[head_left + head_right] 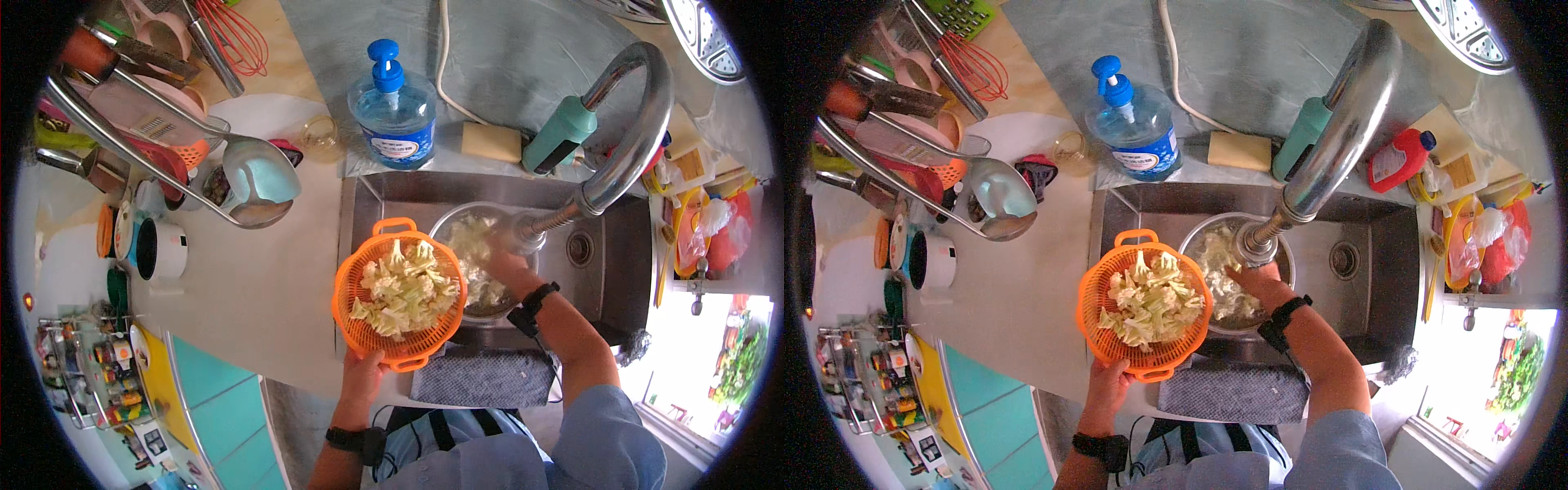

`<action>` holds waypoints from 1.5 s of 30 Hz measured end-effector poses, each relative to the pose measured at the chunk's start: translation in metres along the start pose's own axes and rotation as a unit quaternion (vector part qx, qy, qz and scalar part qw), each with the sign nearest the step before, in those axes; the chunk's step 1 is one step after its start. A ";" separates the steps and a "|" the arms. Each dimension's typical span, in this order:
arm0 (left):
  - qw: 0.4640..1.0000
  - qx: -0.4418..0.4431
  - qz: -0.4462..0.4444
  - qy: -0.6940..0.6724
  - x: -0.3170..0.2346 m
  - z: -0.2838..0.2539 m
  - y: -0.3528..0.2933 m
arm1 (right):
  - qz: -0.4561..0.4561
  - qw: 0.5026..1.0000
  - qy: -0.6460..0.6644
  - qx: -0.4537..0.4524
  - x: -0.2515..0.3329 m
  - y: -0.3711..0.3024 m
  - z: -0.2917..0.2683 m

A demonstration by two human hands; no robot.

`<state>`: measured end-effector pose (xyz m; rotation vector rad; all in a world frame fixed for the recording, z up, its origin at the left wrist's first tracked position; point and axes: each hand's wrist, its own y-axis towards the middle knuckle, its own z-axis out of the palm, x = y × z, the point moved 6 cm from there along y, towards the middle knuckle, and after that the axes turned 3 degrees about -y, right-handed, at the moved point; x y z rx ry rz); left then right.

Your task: The person slices chilies and a small piece of ginger on a cutting board using a knife, places the sliced pieces into a bowl, and then washes chopped cabbage in a sink by hand before transferring the cabbage into a strainer.

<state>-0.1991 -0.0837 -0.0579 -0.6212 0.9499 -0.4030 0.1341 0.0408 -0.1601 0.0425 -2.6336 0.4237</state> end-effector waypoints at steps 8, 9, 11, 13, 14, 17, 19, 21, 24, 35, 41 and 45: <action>1.000 -0.003 0.009 -0.006 0.001 -0.003 0.002 | -0.159 0.985 -0.024 0.068 0.035 0.016 0.031; 1.000 0.004 0.015 -0.006 0.002 -0.003 0.002 | -0.195 0.974 -0.037 0.109 0.039 0.014 0.046; 0.999 0.020 0.026 -0.014 0.002 -0.001 0.003 | -0.206 0.957 -0.124 0.162 0.034 -0.002 0.071; 1.000 0.010 0.013 0.003 0.003 -0.003 0.005 | -0.181 0.959 -0.121 0.184 0.021 -0.014 0.085; 1.000 0.011 0.013 0.006 0.003 -0.003 0.005 | -0.176 0.952 -0.170 0.183 0.014 -0.019 0.090; 1.000 0.004 0.003 0.019 0.003 -0.004 0.006 | -0.163 0.942 -0.229 0.182 0.004 -0.020 0.094; 1.000 0.013 0.002 0.018 0.002 -0.002 0.005 | -0.156 0.950 -0.216 0.165 0.005 -0.017 0.083; 1.000 0.013 0.001 0.017 0.002 -0.001 0.005 | -0.062 0.975 -0.164 0.138 0.001 -0.016 0.061; 1.000 0.015 0.003 0.019 0.001 0.001 0.005 | 0.016 0.998 0.004 0.066 0.002 -0.021 0.010; 0.998 0.059 -0.028 0.005 -0.002 0.006 0.008 | -0.002 0.957 0.145 -0.252 0.068 -0.095 -0.134; 0.999 0.041 -0.026 0.010 -0.002 0.007 0.008 | -0.184 0.935 0.164 -0.253 0.177 -0.126 -0.162; 0.998 0.052 -0.022 0.038 -0.006 0.010 0.006 | -0.265 0.945 0.058 -0.181 0.247 -0.100 -0.132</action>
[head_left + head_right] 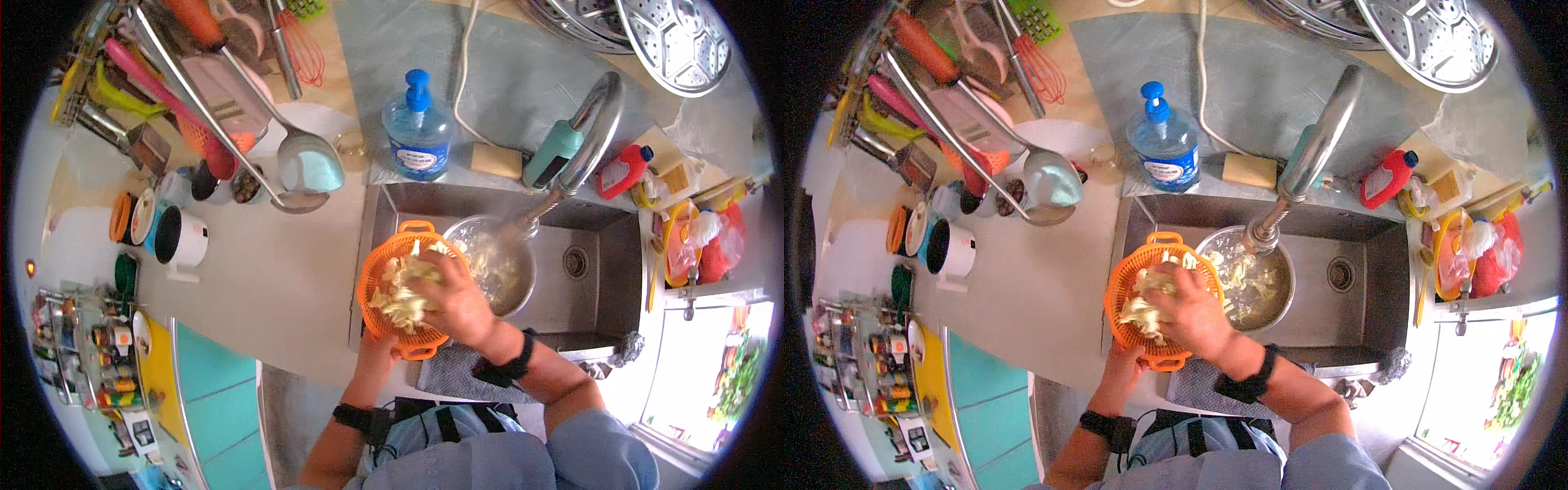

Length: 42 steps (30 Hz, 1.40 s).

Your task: The person slices chilies and a small piece of ginger on a cutting board using a knife, places the sliced pieces into a bowl, and then washes chopped cabbage in a sink by hand before transferring the cabbage into a strainer.

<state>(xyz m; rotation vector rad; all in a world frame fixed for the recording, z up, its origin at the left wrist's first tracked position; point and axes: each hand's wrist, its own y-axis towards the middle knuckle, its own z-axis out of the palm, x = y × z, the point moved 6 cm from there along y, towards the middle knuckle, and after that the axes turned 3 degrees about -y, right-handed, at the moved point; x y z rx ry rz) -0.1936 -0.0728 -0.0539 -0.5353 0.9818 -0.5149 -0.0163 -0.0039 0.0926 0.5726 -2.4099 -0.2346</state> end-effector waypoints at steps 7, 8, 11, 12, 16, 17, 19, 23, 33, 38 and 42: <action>0.998 0.007 -0.004 -0.062 0.001 0.000 -0.001 | 0.045 0.995 0.090 0.001 -0.016 -0.011 0.004; 0.996 0.030 0.006 -0.081 0.002 0.002 0.000 | 0.115 0.989 0.096 -0.017 -0.041 -0.025 -0.001; 0.999 -0.016 -0.006 -0.042 0.010 -0.011 0.003 | 0.208 0.976 0.023 -0.062 -0.125 -0.072 -0.009; 0.999 -0.018 -0.005 -0.039 0.012 -0.014 0.004 | 0.217 0.974 -0.031 -0.060 -0.157 -0.082 -0.003; 0.999 -0.028 0.010 -0.044 0.018 -0.021 0.006 | 0.301 0.948 -0.086 0.059 -0.268 -0.099 0.050; 0.999 -0.036 0.007 -0.022 0.018 -0.024 0.005 | 0.286 0.955 0.069 0.040 -0.280 -0.094 0.065; 0.997 -0.074 -0.008 0.020 0.019 -0.030 0.004 | 0.342 0.921 0.158 0.093 -0.298 -0.091 0.089; 0.998 -0.055 0.019 -0.035 0.016 -0.025 0.001 | 0.241 0.959 0.073 0.133 -0.279 -0.063 0.128; 0.998 -0.045 0.024 -0.037 0.009 -0.012 -0.003 | 0.121 0.947 -0.021 0.296 -0.249 -0.112 0.228; 0.998 -0.038 0.031 -0.032 0.006 -0.010 -0.002 | 0.157 0.943 0.011 0.292 -0.243 -0.108 0.183; 0.999 -0.034 0.012 -0.028 0.006 -0.009 -0.001 | 0.305 0.937 0.055 0.164 -0.239 -0.101 0.096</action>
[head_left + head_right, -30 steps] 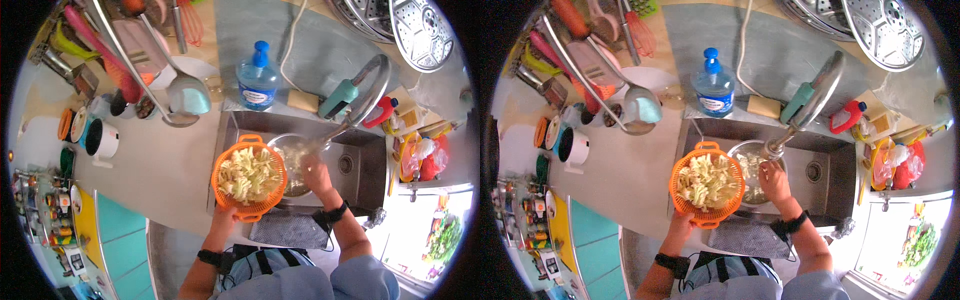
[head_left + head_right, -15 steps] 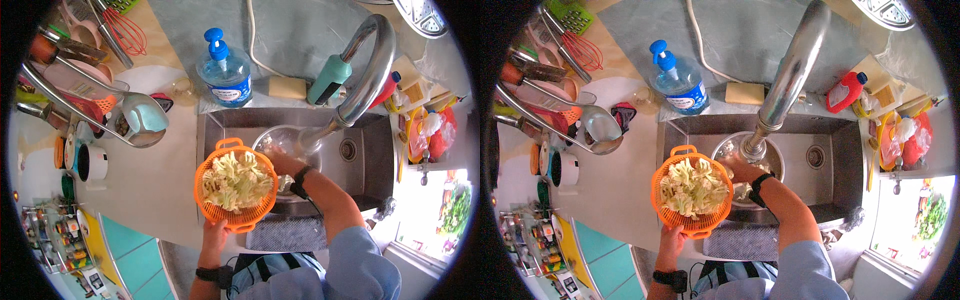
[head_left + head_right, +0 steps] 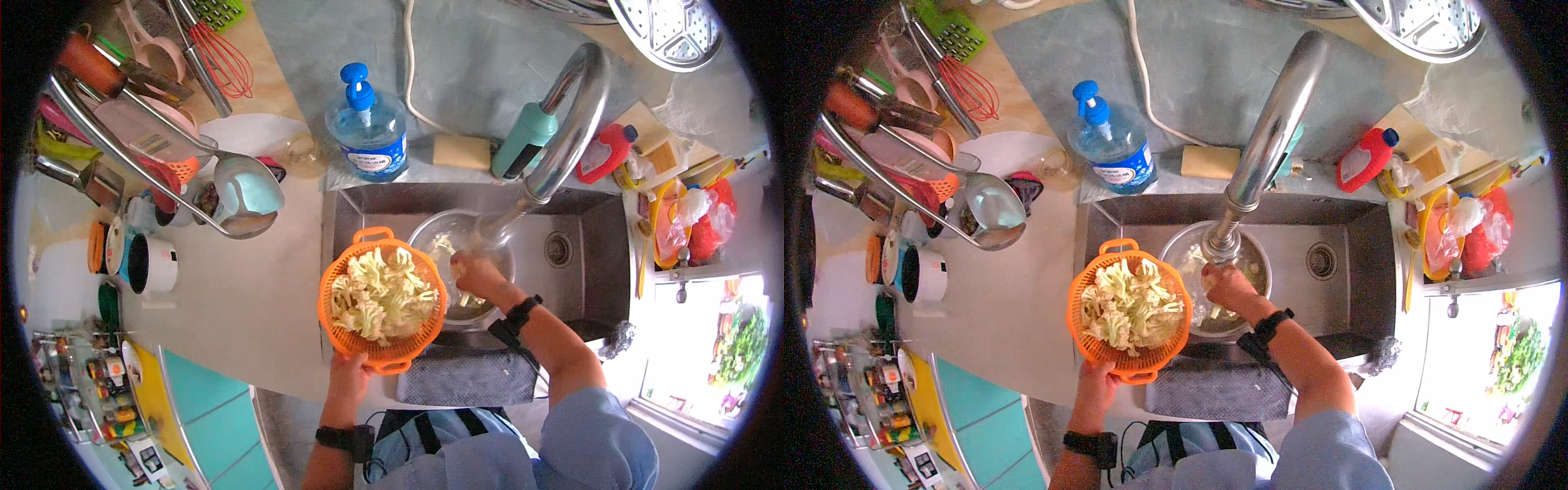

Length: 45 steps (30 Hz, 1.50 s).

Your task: The person slices chilies and a small piece of ginger on a cutting board using a knife, places the sliced pieces into a bowl, and then washes chopped cabbage in a sink by hand before transferring the cabbage into a strainer.

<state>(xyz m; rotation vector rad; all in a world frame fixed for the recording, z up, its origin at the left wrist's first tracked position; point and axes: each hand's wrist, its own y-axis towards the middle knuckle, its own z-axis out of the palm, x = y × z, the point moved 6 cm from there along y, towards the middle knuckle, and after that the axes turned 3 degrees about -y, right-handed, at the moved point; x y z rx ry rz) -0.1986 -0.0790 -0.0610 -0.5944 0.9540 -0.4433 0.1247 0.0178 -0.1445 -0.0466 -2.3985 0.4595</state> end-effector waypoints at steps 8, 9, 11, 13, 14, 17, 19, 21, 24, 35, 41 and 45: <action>1.000 0.021 -0.004 -0.018 0.003 -0.003 0.006 | 0.008 0.975 0.101 -0.196 0.068 -0.067 -0.107; 1.000 0.020 -0.004 -0.001 0.004 -0.005 0.007 | -0.017 0.971 0.113 -0.210 0.087 -0.077 -0.112; 0.999 0.002 -0.026 0.045 0.006 -0.010 0.009 | -0.076 0.968 0.088 -0.221 0.128 -0.096 -0.116; 1.000 0.009 -0.022 0.001 0.007 -0.009 0.010 | -0.181 0.954 0.085 -0.222 0.174 -0.108 -0.112; 1.000 0.001 -0.022 -0.017 0.007 -0.009 0.010 | -0.206 0.953 0.084 -0.207 0.192 -0.110 -0.106; 1.000 0.006 -0.014 -0.006 0.004 -0.005 0.008 | -0.203 0.956 0.158 -0.138 0.230 -0.097 -0.077; 0.999 0.002 -0.018 -0.033 0.005 -0.004 0.007 | -0.241 0.959 0.086 -0.123 0.248 -0.089 -0.063; 0.999 0.002 -0.016 -0.033 0.004 -0.004 0.007 | -0.211 0.973 0.066 -0.060 0.243 -0.082 -0.053; 1.000 0.007 -0.015 -0.021 0.006 -0.008 0.008 | -0.247 0.946 0.153 -0.146 0.206 -0.085 -0.082; 1.000 0.002 -0.022 -0.001 0.002 -0.005 0.007 | 0.115 0.982 0.133 -0.074 -0.088 0.017 -0.018; 1.000 -0.028 -0.007 0.004 0.002 -0.006 0.003 | 0.068 0.958 0.279 0.001 -0.054 0.038 0.004; 1.000 -0.021 -0.009 0.005 0.004 -0.011 0.002 | -0.014 0.983 0.159 0.088 -0.010 0.071 0.043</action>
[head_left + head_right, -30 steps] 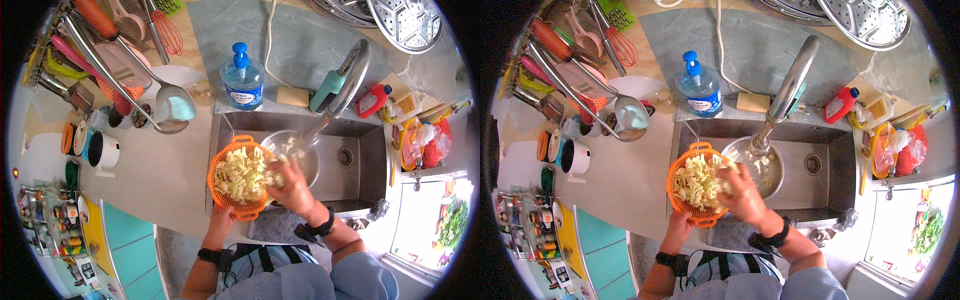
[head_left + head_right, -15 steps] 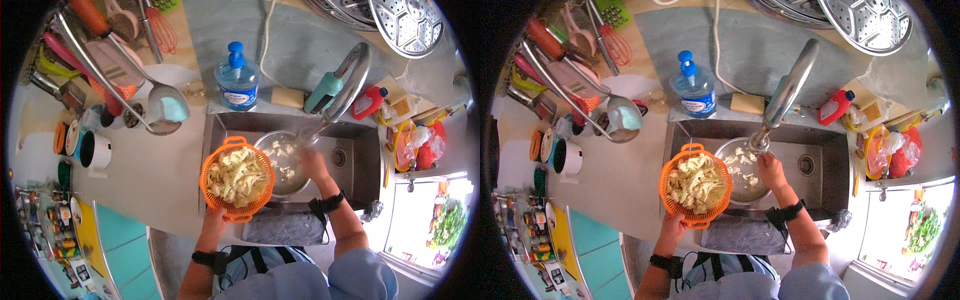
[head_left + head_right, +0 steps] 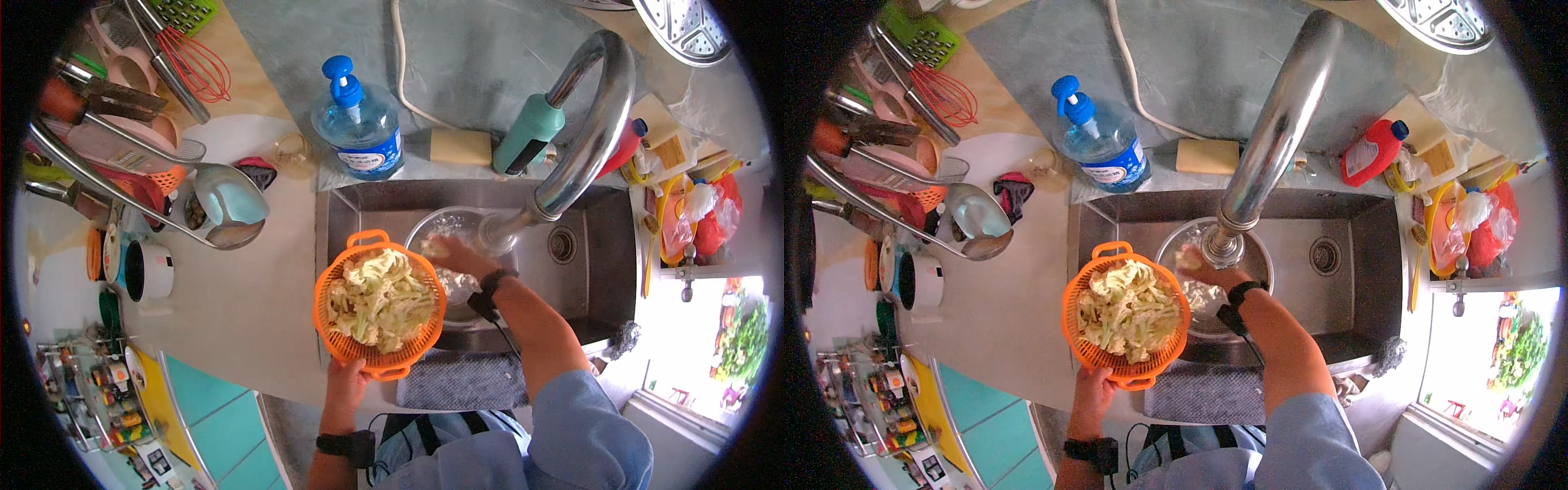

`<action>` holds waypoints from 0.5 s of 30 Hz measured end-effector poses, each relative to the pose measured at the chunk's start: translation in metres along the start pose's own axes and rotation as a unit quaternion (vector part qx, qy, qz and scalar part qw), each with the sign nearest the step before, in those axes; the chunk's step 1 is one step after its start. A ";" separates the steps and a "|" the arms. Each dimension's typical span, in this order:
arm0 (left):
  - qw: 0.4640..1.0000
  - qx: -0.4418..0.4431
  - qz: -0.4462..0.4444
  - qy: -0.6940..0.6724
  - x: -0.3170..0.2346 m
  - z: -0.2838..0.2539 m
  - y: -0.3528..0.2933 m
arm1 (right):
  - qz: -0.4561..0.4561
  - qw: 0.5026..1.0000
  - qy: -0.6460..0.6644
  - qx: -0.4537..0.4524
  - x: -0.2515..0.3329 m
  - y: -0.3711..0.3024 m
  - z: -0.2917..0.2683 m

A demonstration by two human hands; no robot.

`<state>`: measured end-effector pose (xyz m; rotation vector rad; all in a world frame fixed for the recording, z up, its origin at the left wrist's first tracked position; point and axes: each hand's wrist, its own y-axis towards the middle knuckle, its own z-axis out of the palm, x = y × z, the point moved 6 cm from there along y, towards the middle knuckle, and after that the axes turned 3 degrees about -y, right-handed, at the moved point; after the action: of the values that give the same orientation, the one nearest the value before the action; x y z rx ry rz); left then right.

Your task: The person slices chilies and a small piece of ginger on a cutting board using a knife, places the sliced pieces into a bowl, and then washes chopped cabbage in a sink by hand before transferring the cabbage into a strainer.

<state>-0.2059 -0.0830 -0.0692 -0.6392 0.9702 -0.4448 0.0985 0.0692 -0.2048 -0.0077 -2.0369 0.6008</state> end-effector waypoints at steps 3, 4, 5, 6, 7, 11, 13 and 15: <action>1.000 0.012 0.011 -0.017 0.001 -0.001 0.001 | -0.199 0.963 -0.176 0.031 0.009 0.001 0.044; 0.999 0.026 0.014 -0.026 0.001 0.000 0.002 | -0.221 0.956 -0.183 0.052 0.003 -0.004 0.057; 1.000 0.018 0.012 -0.020 0.002 -0.001 0.002 | -0.226 0.955 -0.179 0.073 -0.004 -0.009 0.069; 1.000 0.023 0.009 -0.017 0.002 -0.001 0.002 | -0.215 0.957 -0.171 0.095 -0.011 -0.012 0.079; 1.000 0.028 0.005 -0.014 0.002 -0.001 0.002 | -0.205 0.958 -0.168 0.113 -0.016 -0.015 0.086; 0.999 0.014 0.006 -0.028 0.000 0.000 0.002 | -0.145 0.967 -0.161 0.134 -0.015 -0.023 0.090; 1.000 0.003 0.003 -0.023 0.000 0.001 0.002 | -0.092 0.976 -0.145 0.135 -0.004 -0.029 0.078; 1.000 0.018 0.001 -0.010 -0.003 0.005 0.001 | -0.006 0.985 -0.089 0.150 0.005 -0.041 0.061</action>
<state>-0.2032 -0.0792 -0.0667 -0.6094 0.9422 -0.4531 0.0553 0.0095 -0.2086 0.2447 -2.0951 0.9231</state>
